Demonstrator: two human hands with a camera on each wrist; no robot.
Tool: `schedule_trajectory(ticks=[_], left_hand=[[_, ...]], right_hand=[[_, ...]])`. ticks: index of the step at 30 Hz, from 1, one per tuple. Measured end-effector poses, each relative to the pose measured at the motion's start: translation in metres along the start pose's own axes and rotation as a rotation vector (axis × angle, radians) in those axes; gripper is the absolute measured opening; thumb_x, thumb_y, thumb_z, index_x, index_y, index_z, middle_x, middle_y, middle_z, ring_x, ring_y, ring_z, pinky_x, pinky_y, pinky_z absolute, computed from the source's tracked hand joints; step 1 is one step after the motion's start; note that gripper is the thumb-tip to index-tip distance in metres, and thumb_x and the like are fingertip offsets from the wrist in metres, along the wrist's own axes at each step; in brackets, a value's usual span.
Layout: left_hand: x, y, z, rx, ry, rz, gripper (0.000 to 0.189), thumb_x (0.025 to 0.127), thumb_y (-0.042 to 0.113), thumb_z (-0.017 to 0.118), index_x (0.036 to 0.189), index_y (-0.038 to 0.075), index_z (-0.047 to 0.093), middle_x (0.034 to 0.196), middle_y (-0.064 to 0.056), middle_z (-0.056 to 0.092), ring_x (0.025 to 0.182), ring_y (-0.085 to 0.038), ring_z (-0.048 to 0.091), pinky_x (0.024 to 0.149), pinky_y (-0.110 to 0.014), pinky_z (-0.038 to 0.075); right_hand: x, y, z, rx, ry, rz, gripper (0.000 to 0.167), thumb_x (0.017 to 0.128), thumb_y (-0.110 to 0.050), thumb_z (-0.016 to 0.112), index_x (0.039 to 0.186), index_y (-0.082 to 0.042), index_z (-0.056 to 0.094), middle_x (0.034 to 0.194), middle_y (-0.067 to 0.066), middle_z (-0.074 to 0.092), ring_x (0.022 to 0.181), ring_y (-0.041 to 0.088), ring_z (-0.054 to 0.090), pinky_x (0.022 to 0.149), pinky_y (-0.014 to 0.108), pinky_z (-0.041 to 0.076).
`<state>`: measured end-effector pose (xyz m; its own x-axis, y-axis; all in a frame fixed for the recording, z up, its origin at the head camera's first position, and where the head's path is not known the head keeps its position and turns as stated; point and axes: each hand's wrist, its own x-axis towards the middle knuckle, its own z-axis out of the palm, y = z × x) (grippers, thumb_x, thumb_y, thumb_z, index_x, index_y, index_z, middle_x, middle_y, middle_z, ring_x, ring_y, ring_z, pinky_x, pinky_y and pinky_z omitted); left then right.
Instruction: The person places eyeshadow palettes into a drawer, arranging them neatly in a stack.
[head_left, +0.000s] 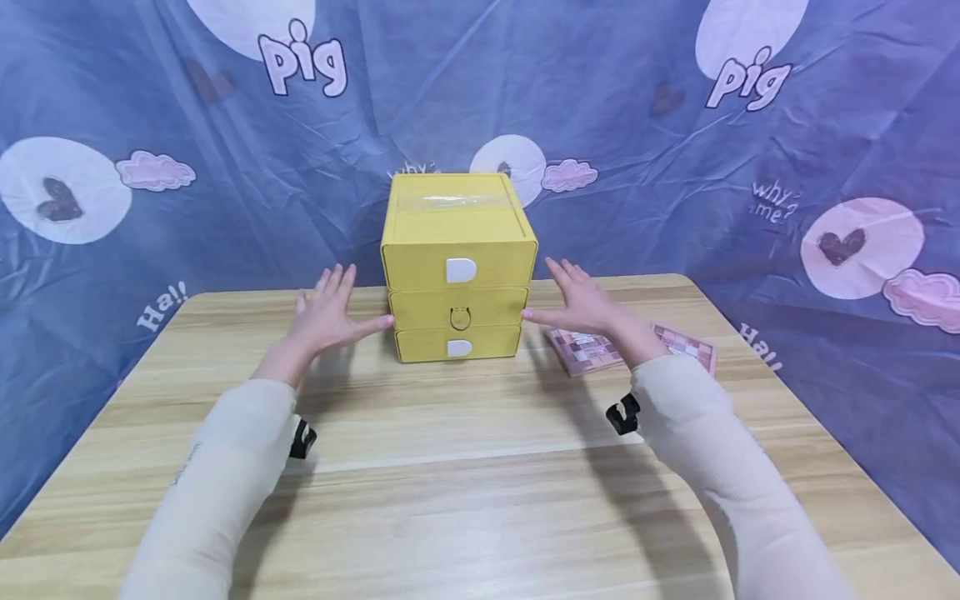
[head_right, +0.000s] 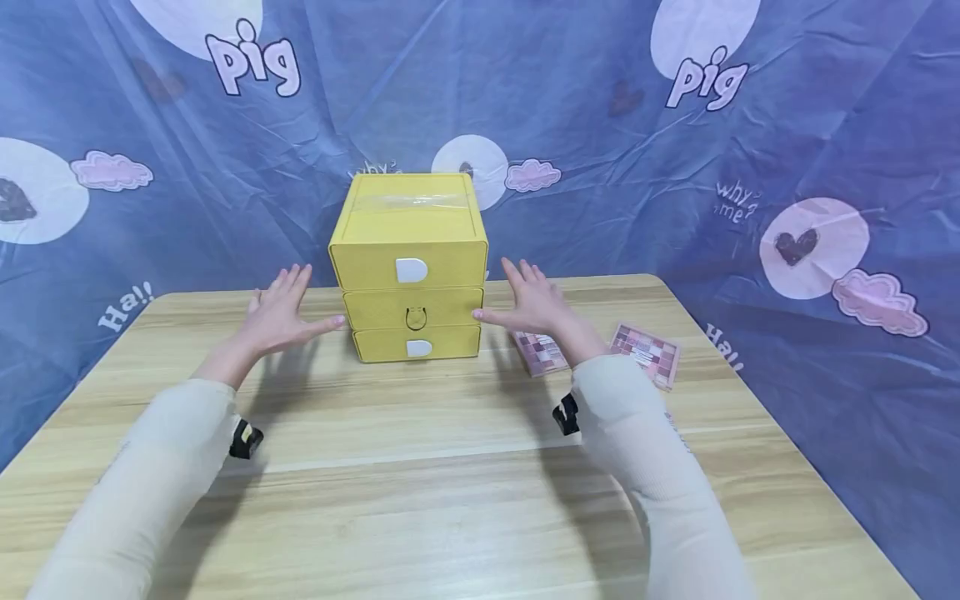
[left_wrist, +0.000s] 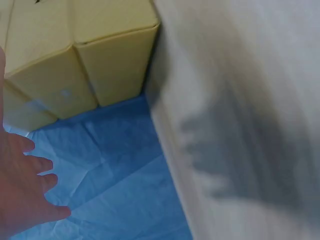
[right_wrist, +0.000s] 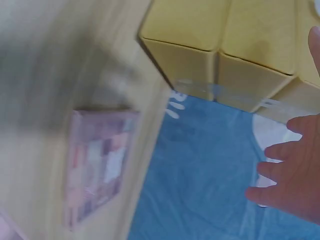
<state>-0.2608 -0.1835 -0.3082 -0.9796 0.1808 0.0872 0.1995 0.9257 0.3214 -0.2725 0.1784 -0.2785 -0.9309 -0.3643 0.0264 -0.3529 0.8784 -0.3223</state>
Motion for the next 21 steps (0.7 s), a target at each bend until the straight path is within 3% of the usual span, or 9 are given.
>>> schedule_trajectory(ticks=[6,10,15,21], left_hand=[[0.006,-0.002,-0.019,-0.097,0.061,-0.017,0.101,0.071,0.069,0.042,0.138,0.011,-0.006,0.141,-0.015,-0.006,0.126,-0.031,-0.007,0.091,-0.057,-0.007],[0.012,-0.003,-0.031,-0.152,0.099,-0.021,0.095,0.074,0.068,0.039,0.139,0.010,-0.001,0.141,-0.015,-0.002,0.126,-0.033,-0.001,0.092,-0.058,0.001],[0.019,-0.001,-0.042,-0.230,0.124,-0.014,0.090,0.076,0.066,0.037,0.140,0.011,0.003,0.142,-0.015,0.004,0.125,-0.037,0.004,0.091,-0.059,0.005],[0.029,0.004,-0.050,-0.319,0.152,-0.003,0.085,0.078,0.064,0.036,0.140,0.014,0.006,0.142,-0.010,0.008,0.126,-0.031,0.008,0.096,-0.051,0.009]], right_hand=[[-0.002,-0.004,-0.015,0.030,0.020,-0.041,0.093,0.073,-0.059,0.052,0.137,-0.002,0.015,0.137,0.022,0.017,0.124,0.036,0.015,0.096,0.047,0.015],[-0.004,-0.010,-0.022,0.028,0.004,-0.016,0.092,0.072,-0.063,0.049,0.135,-0.002,0.022,0.133,0.021,0.029,0.119,0.035,0.028,0.093,0.046,0.023],[-0.007,-0.021,-0.029,0.013,0.000,0.008,0.082,0.072,-0.063,0.049,0.125,-0.001,0.041,0.110,0.018,0.054,0.099,0.030,0.050,0.080,0.044,0.037],[-0.006,-0.037,-0.027,0.065,0.008,-0.024,0.065,0.075,-0.056,0.053,0.110,-0.002,0.054,0.092,0.011,0.061,0.085,0.024,0.056,0.073,0.039,0.041]])
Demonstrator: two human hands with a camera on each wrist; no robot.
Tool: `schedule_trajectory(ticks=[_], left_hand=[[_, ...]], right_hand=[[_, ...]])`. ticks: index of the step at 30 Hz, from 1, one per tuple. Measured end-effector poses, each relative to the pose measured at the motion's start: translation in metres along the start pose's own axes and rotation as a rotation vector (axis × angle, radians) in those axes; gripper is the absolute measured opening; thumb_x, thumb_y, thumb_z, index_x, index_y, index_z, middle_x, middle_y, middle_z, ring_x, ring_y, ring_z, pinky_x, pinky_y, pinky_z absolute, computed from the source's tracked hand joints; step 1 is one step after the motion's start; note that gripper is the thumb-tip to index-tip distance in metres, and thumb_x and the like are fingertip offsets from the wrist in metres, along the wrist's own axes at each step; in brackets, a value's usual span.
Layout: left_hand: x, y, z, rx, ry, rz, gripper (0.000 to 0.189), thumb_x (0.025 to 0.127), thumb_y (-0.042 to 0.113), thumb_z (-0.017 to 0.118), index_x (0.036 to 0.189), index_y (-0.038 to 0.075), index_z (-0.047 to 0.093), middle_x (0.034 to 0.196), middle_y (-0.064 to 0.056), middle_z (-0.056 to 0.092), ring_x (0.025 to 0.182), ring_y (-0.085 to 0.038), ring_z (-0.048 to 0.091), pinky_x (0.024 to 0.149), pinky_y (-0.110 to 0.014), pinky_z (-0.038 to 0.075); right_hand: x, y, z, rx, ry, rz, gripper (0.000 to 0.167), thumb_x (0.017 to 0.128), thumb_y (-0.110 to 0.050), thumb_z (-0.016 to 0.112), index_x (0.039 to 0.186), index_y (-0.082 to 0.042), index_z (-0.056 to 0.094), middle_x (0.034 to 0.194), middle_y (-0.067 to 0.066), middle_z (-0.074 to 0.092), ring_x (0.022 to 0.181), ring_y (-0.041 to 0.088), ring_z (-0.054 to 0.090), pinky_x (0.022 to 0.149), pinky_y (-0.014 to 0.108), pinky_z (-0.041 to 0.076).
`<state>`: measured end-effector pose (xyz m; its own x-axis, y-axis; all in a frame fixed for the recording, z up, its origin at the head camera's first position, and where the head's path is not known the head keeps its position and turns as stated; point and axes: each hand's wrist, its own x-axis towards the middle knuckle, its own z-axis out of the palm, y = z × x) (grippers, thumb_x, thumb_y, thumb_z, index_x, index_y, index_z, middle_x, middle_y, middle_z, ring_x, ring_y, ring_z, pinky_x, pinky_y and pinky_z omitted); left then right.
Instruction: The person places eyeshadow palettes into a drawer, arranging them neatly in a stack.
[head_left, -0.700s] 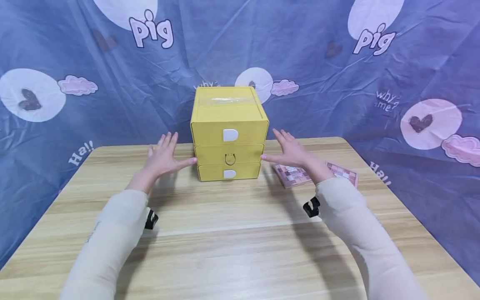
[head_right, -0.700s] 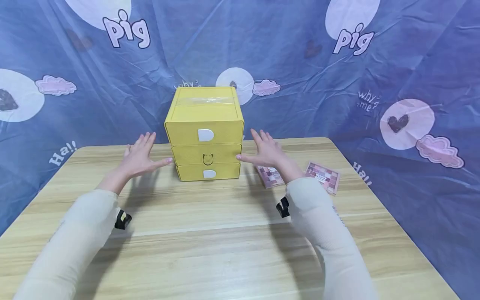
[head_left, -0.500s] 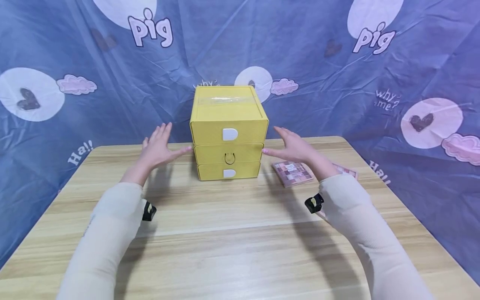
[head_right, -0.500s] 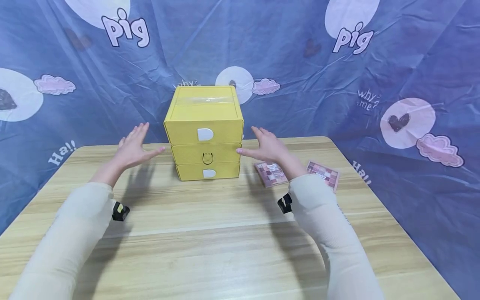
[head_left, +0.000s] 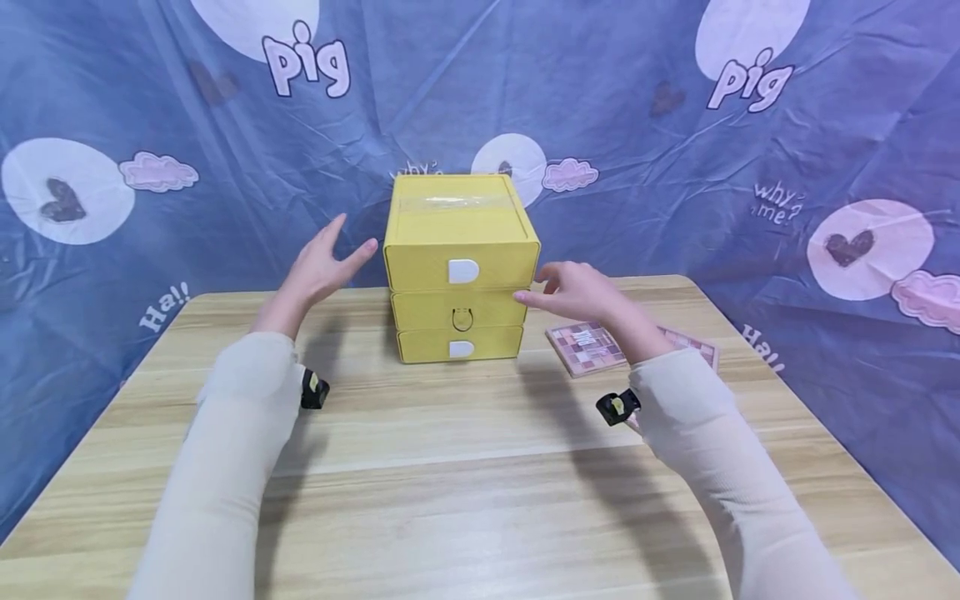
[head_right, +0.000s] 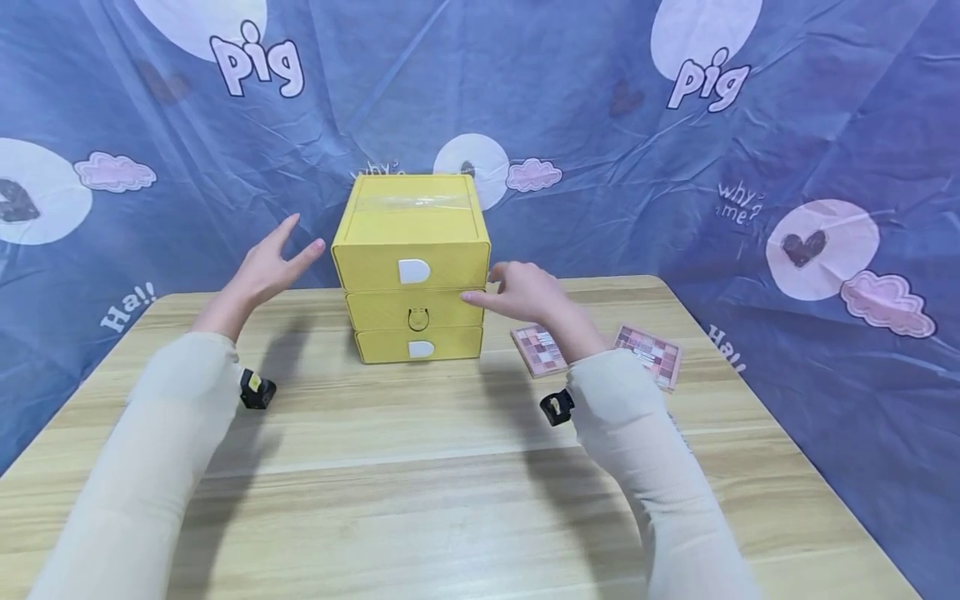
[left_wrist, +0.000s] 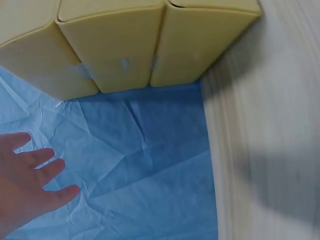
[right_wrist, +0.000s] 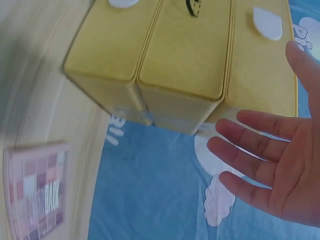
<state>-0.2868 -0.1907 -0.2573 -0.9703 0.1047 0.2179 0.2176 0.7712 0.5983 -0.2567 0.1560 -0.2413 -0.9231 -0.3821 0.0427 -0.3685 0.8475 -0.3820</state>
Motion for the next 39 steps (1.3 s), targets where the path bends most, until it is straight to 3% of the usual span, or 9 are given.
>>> schedule_trajectory(ticks=[10,19,26,32,39], left_hand=[[0.017,0.019,0.002,-0.279,0.069,0.000,0.075,0.077,0.057,0.048,0.138,0.026,0.018,0.137,-0.012,0.026,0.120,-0.030,0.029,0.093,-0.044,0.026],[0.029,0.024,0.010,-0.484,0.095,0.048,0.062,0.082,0.036,0.054,0.136,0.018,0.029,0.132,-0.016,0.032,0.120,-0.026,0.029,0.094,-0.038,0.026],[0.034,0.024,0.019,-0.635,0.059,-0.002,0.059,0.082,0.030,0.056,0.134,0.017,0.032,0.132,-0.016,0.032,0.117,-0.021,0.034,0.083,-0.043,0.037],[0.040,0.023,0.026,-0.832,0.004,-0.082,0.053,0.082,0.026,0.057,0.130,0.014,0.037,0.127,-0.013,0.038,0.107,-0.024,0.042,0.081,-0.043,0.039],[0.043,0.025,0.028,-0.901,-0.010,-0.129,0.048,0.082,0.025,0.057,0.127,0.018,0.041,0.123,-0.011,0.042,0.105,-0.024,0.044,0.082,-0.044,0.036]], right_hand=[[0.011,-0.022,0.018,0.126,0.094,-0.109,0.048,0.080,-0.040,0.057,0.106,0.000,0.057,0.093,0.011,0.061,0.084,0.019,0.056,0.074,0.032,0.042],[0.025,-0.035,0.035,0.334,0.102,-0.154,0.034,0.081,-0.029,0.059,0.101,-0.001,0.059,0.090,0.008,0.060,0.082,0.016,0.054,0.073,0.029,0.041],[0.032,-0.046,0.047,0.582,0.099,-0.057,0.028,0.082,-0.024,0.059,0.093,0.002,0.057,0.086,0.015,0.061,0.079,0.026,0.058,0.070,0.030,0.042],[0.035,-0.054,0.059,0.827,0.228,0.000,0.021,0.082,-0.010,0.058,0.087,0.010,0.055,0.081,0.018,0.060,0.077,0.038,0.056,0.071,0.037,0.045],[0.037,-0.060,0.074,0.999,0.359,0.057,0.014,0.081,-0.003,0.057,0.086,0.010,0.053,0.074,0.015,0.057,0.072,0.032,0.056,0.070,0.035,0.046]])
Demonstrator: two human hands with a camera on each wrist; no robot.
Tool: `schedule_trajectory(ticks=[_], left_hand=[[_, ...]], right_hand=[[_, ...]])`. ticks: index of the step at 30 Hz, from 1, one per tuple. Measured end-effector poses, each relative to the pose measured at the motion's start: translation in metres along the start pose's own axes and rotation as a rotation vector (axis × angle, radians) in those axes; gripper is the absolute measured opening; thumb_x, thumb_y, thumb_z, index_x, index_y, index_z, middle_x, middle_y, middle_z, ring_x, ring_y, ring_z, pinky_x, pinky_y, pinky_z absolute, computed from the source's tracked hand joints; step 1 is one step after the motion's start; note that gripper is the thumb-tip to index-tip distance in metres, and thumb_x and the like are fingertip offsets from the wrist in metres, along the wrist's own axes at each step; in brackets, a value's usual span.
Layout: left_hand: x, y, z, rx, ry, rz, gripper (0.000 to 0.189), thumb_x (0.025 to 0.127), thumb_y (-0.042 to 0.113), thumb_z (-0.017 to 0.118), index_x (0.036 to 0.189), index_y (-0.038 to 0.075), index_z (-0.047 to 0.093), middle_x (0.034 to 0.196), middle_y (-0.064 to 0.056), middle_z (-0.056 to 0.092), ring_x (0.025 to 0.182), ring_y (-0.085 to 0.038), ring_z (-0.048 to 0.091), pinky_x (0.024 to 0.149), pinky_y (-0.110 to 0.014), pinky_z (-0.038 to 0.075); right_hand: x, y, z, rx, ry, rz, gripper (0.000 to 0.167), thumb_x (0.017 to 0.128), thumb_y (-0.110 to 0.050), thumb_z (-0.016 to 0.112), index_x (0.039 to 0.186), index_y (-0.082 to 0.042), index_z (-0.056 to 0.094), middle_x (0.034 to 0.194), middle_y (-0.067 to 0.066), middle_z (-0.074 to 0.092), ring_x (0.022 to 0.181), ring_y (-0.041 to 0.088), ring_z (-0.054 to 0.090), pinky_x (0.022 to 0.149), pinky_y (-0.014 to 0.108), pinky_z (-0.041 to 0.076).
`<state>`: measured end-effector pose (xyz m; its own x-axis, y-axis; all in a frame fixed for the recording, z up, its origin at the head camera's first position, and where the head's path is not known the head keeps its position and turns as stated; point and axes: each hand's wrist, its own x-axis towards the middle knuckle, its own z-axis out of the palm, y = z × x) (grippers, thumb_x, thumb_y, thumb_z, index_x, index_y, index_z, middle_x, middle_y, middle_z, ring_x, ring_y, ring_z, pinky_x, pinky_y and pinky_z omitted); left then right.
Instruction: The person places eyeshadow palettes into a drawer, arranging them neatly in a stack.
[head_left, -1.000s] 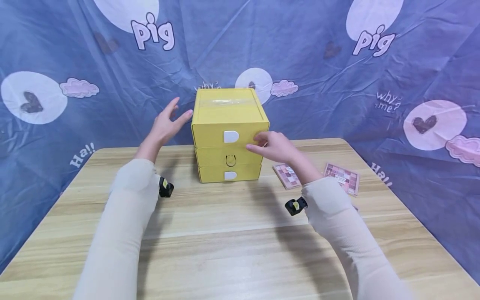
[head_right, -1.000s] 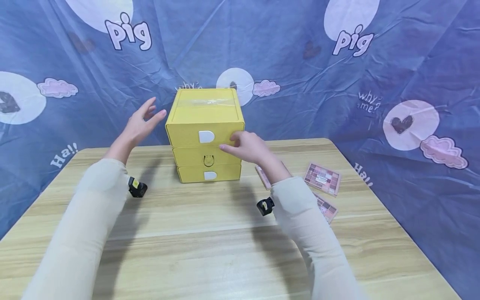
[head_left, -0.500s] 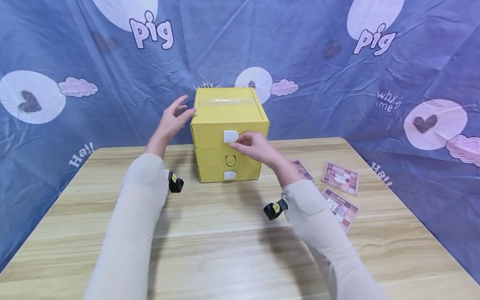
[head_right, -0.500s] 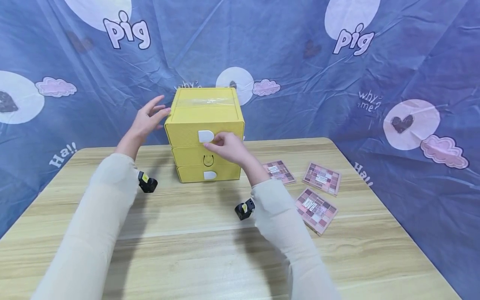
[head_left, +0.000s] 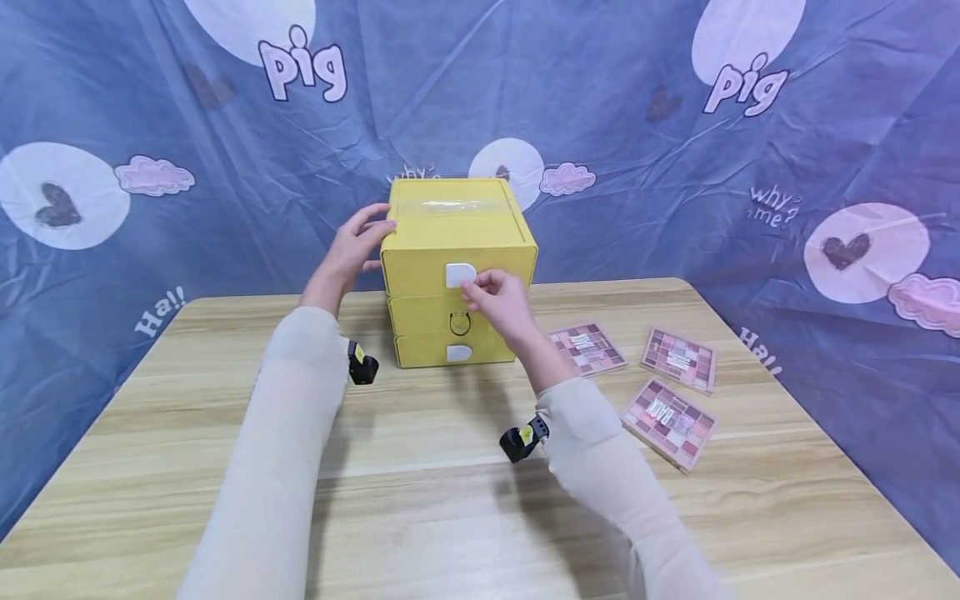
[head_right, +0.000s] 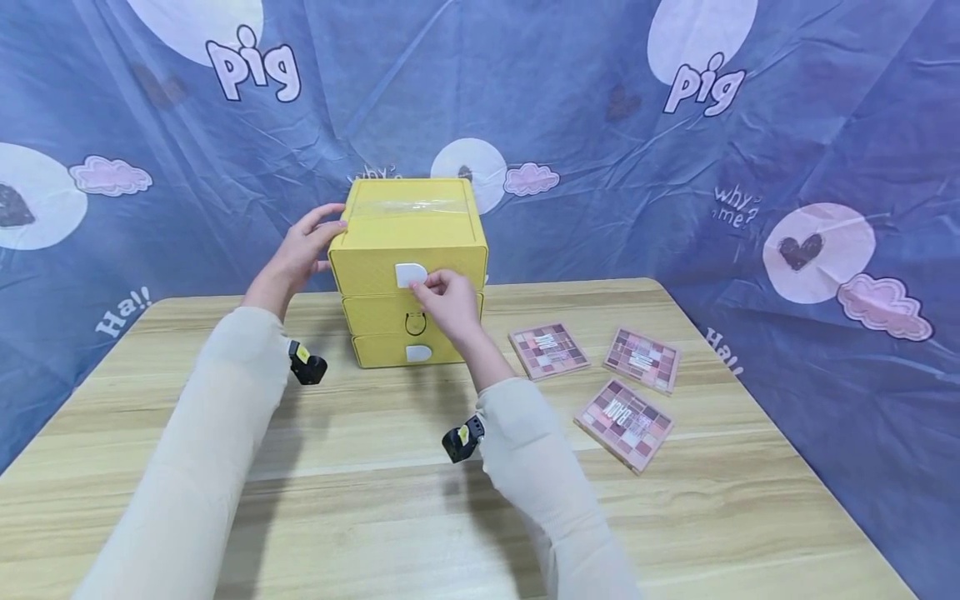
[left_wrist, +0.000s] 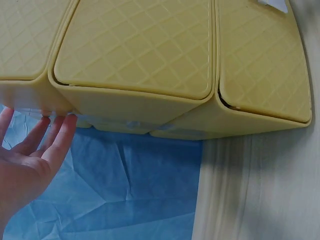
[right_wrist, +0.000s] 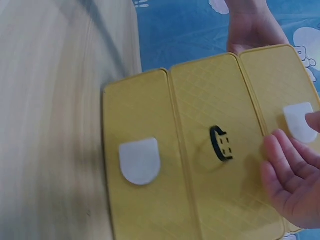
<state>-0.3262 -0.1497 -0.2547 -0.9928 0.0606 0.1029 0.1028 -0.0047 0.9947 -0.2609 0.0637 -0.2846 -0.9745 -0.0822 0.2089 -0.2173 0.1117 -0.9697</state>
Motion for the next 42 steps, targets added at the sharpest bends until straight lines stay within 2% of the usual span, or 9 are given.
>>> schedule_trajectory(ticks=[12,19,23,30,32,37,38,39,42], left_hand=[[0.006,-0.004,-0.001,-0.066,-0.026,-0.037,0.047,0.084,0.024,0.054,0.128,0.021,0.039,0.118,-0.008,0.044,0.102,-0.022,0.044,0.084,-0.045,0.033],[0.006,-0.010,-0.003,-0.102,-0.038,-0.019,0.047,0.084,0.023,0.053,0.129,0.020,0.039,0.117,-0.008,0.045,0.104,-0.023,0.044,0.085,-0.046,0.032],[0.007,-0.010,-0.004,-0.100,-0.044,-0.006,0.047,0.084,0.024,0.053,0.129,0.021,0.038,0.119,-0.009,0.043,0.106,-0.024,0.042,0.086,-0.047,0.032],[0.008,-0.008,-0.003,-0.086,-0.052,-0.008,0.048,0.084,0.025,0.053,0.130,0.022,0.037,0.123,-0.009,0.040,0.109,-0.024,0.040,0.088,-0.048,0.029],[0.008,-0.008,-0.003,-0.086,-0.049,-0.008,0.048,0.084,0.025,0.052,0.130,0.022,0.037,0.123,-0.009,0.041,0.109,-0.024,0.040,0.088,-0.049,0.029],[0.006,-0.007,-0.003,-0.078,-0.045,-0.012,0.048,0.085,0.025,0.052,0.130,0.022,0.036,0.124,-0.009,0.040,0.110,-0.024,0.039,0.088,-0.049,0.029],[0.006,-0.008,-0.003,-0.077,-0.045,-0.014,0.048,0.084,0.025,0.052,0.130,0.022,0.036,0.124,-0.009,0.040,0.111,-0.024,0.039,0.088,-0.049,0.029],[0.005,-0.008,-0.003,-0.076,-0.045,-0.015,0.049,0.084,0.025,0.052,0.130,0.022,0.036,0.124,-0.009,0.040,0.111,-0.024,0.039,0.088,-0.049,0.029],[0.006,-0.009,-0.003,-0.077,-0.046,-0.019,0.049,0.084,0.026,0.052,0.130,0.022,0.036,0.125,-0.009,0.040,0.112,-0.024,0.038,0.089,-0.049,0.028]], right_hand=[[0.001,0.017,0.012,0.209,0.147,-0.055,0.011,0.079,0.000,0.059,0.081,0.010,0.054,0.071,0.015,0.058,0.065,0.022,0.057,0.065,0.032,0.048],[0.034,0.084,0.012,0.307,0.156,-0.104,0.013,0.076,-0.014,0.066,0.078,-0.003,0.060,0.072,0.012,0.062,0.065,0.020,0.060,0.062,0.029,0.048],[0.025,0.083,0.012,0.328,0.155,-0.118,0.010,0.078,-0.010,0.063,0.078,-0.001,0.060,0.075,0.015,0.061,0.067,0.023,0.060,0.064,0.031,0.048],[0.050,0.155,0.009,0.371,0.161,-0.332,0.025,0.076,-0.015,0.066,0.087,0.005,0.058,0.076,0.018,0.061,0.065,0.032,0.059,0.059,0.040,0.048],[0.048,0.164,0.009,0.382,0.159,-0.387,0.023,0.076,-0.016,0.066,0.087,0.004,0.059,0.076,0.017,0.061,0.064,0.032,0.059,0.057,0.040,0.048],[-0.025,0.060,0.016,0.375,0.181,-0.292,0.008,0.079,0.002,0.059,0.079,0.009,0.057,0.067,0.017,0.060,0.058,0.025,0.059,0.057,0.036,0.048],[-0.031,0.054,0.016,0.372,0.178,-0.288,0.008,0.079,0.002,0.058,0.079,0.010,0.056,0.066,0.017,0.060,0.057,0.024,0.059,0.057,0.035,0.048],[-0.035,0.052,0.016,0.365,0.180,-0.282,0.009,0.079,0.003,0.058,0.079,0.011,0.056,0.066,0.017,0.060,0.057,0.024,0.059,0.057,0.035,0.048],[-0.010,0.116,0.012,0.382,0.177,-0.367,0.015,0.078,-0.007,0.063,0.083,0.005,0.059,0.067,0.015,0.061,0.057,0.025,0.059,0.055,0.036,0.048]])
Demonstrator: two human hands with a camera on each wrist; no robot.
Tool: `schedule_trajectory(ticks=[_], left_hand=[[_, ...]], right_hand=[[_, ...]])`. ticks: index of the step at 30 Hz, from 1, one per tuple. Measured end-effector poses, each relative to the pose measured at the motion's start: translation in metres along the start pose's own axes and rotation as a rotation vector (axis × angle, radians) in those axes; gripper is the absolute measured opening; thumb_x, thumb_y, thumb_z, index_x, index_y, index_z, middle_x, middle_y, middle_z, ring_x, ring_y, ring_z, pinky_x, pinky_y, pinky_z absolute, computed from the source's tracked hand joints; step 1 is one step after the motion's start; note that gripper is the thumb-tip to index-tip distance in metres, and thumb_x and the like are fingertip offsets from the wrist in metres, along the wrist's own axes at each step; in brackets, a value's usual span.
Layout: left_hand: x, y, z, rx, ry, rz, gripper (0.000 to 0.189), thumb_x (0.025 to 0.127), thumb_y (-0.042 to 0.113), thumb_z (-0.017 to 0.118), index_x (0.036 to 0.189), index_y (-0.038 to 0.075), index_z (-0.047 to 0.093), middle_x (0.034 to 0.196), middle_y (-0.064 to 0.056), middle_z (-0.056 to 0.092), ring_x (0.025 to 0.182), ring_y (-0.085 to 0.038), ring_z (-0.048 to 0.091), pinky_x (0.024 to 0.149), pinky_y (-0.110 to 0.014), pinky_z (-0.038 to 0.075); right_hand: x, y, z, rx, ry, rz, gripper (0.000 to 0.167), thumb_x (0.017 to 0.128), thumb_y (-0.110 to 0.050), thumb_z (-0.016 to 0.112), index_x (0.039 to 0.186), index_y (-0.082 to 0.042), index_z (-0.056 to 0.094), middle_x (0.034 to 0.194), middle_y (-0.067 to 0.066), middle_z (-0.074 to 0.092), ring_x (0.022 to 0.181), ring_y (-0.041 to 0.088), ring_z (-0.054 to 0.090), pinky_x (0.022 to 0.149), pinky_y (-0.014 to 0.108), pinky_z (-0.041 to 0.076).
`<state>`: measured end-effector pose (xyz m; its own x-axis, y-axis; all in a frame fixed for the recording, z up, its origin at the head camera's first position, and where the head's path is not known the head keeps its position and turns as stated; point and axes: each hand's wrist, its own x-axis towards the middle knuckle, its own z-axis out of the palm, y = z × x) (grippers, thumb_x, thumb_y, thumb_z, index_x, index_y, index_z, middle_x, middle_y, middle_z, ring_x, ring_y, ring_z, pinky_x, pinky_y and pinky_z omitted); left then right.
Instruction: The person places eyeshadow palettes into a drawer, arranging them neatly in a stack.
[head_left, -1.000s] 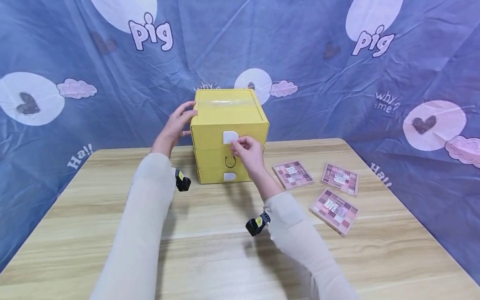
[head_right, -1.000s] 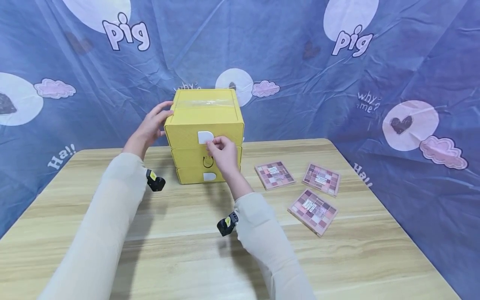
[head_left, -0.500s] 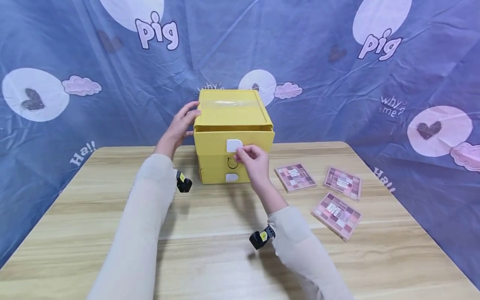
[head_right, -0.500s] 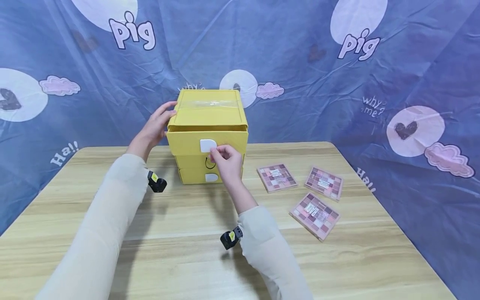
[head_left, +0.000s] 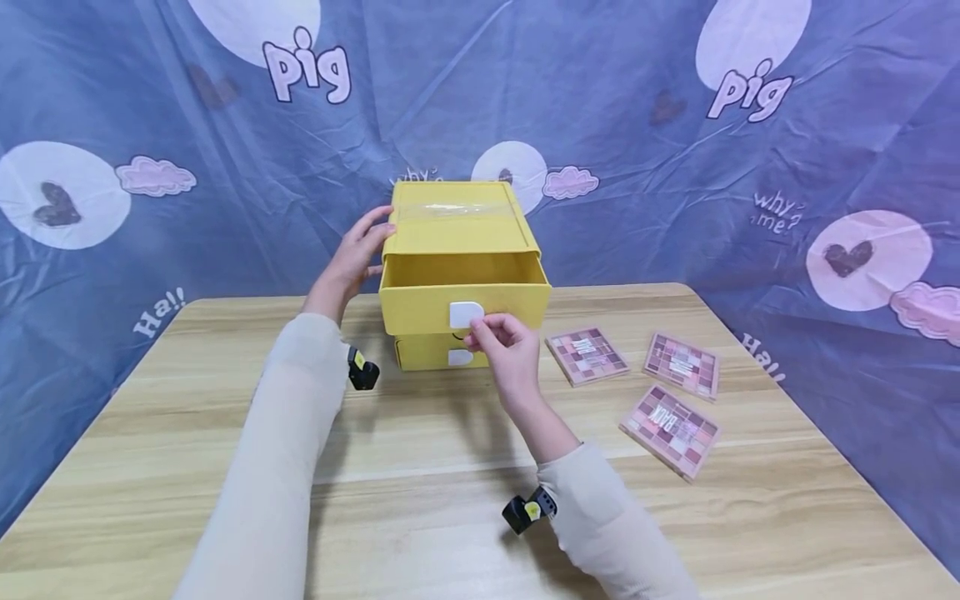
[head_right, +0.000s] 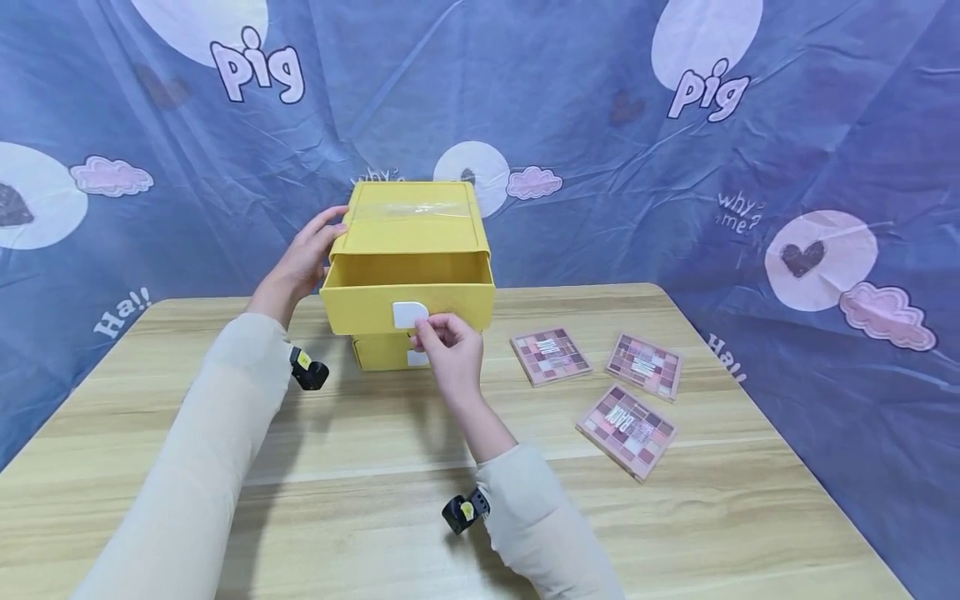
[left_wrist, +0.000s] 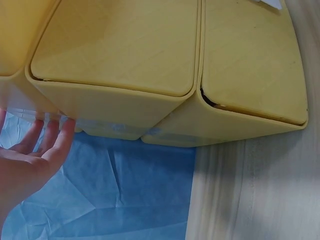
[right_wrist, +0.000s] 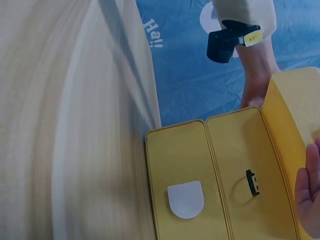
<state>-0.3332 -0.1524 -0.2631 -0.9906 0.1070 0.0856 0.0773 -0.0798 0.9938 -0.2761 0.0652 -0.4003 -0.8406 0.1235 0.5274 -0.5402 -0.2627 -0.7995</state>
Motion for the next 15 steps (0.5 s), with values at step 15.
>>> schedule_trajectory(ticks=[15], left_hand=[[-0.002,-0.001,0.002,-0.017,0.023,-0.006,0.049,0.084,0.027,0.052,0.131,0.023,0.037,0.126,-0.009,0.039,0.112,-0.023,0.038,0.089,-0.048,0.028]], right_hand=[[-0.038,-0.108,0.035,-0.110,0.066,0.067,0.014,0.078,0.000,0.061,0.077,0.012,0.056,0.059,0.003,0.057,0.052,0.010,0.055,0.055,0.025,0.047]])
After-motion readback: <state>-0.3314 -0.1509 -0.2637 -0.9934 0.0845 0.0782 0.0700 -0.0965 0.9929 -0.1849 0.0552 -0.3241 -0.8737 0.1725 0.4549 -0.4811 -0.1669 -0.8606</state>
